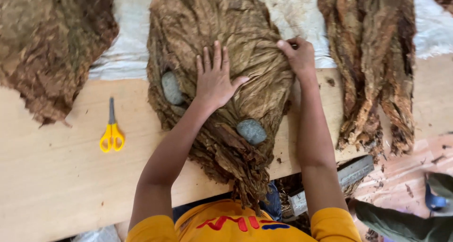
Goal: The person places several smooth grey stones onto a large, dried brown leaf laid out on a wooden table. They adjust the position of the stones and smooth the leaf surface with their hands. A pair of yellow scissors is visible on the table nearby.
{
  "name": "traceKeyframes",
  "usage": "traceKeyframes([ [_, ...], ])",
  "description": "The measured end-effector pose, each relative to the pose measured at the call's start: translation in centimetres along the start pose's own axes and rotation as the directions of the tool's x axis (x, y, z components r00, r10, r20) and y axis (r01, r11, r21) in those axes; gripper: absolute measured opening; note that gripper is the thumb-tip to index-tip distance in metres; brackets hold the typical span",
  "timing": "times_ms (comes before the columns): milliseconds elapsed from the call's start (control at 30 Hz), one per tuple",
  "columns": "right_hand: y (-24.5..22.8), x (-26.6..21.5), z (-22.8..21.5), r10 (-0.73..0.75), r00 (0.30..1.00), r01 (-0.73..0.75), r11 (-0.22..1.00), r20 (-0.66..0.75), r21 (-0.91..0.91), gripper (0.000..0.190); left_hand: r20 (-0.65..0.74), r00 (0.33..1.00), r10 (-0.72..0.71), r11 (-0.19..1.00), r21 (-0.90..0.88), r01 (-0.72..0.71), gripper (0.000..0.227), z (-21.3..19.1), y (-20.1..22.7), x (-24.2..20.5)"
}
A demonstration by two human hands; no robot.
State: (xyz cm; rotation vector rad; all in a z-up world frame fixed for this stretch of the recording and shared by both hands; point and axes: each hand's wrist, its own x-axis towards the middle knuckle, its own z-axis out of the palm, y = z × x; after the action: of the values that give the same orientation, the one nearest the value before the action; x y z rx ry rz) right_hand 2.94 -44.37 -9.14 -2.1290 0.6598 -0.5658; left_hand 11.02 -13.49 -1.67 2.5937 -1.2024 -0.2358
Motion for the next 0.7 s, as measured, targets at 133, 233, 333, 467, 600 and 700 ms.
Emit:
traceKeyframes([
  [133, -0.7, -0.2, 0.4, 0.008, 1.000, -0.007, 0.999, -0.007, 0.044, 0.055, 0.101, 0.995, -0.013, 0.997, 0.082, 0.005, 0.103, -0.9, 0.9, 1.2],
  [233, -1.1, -1.3, 0.6, 0.021, 1.000, -0.021, 1.000, -0.003, 0.019, 0.048, 0.153, 0.988, -0.038, 0.996, 0.083, 0.025, 0.099, -1.8, 2.5, 1.7],
  [333, -4.2, -2.5, 0.3, 0.084, 0.996, -0.086, 0.987, 0.018, 0.137, 0.039, -0.007, 1.000, -0.004, 0.992, 0.126, 0.005, 0.099, -2.6, 4.1, 3.4],
  [467, -3.3, -1.9, 0.7, 0.064, 0.998, -0.057, 0.963, -0.016, 0.262, 0.030, 0.008, 0.999, 0.037, 0.997, 0.067, -0.037, 0.104, -0.8, 2.8, 5.9],
  [600, -3.6, -1.9, 0.9, 0.117, 0.987, -0.077, 0.947, -0.112, 0.311, 0.018, 0.100, 0.986, -0.136, 0.971, 0.213, 0.113, 0.119, -1.7, 2.5, 5.4],
  [700, -1.5, -0.9, 0.7, 0.022, 0.987, 0.037, 0.932, -0.157, 0.362, 0.022, 0.121, 0.983, -0.135, 0.980, 0.166, 0.114, 0.114, -1.8, 2.2, 5.2],
])
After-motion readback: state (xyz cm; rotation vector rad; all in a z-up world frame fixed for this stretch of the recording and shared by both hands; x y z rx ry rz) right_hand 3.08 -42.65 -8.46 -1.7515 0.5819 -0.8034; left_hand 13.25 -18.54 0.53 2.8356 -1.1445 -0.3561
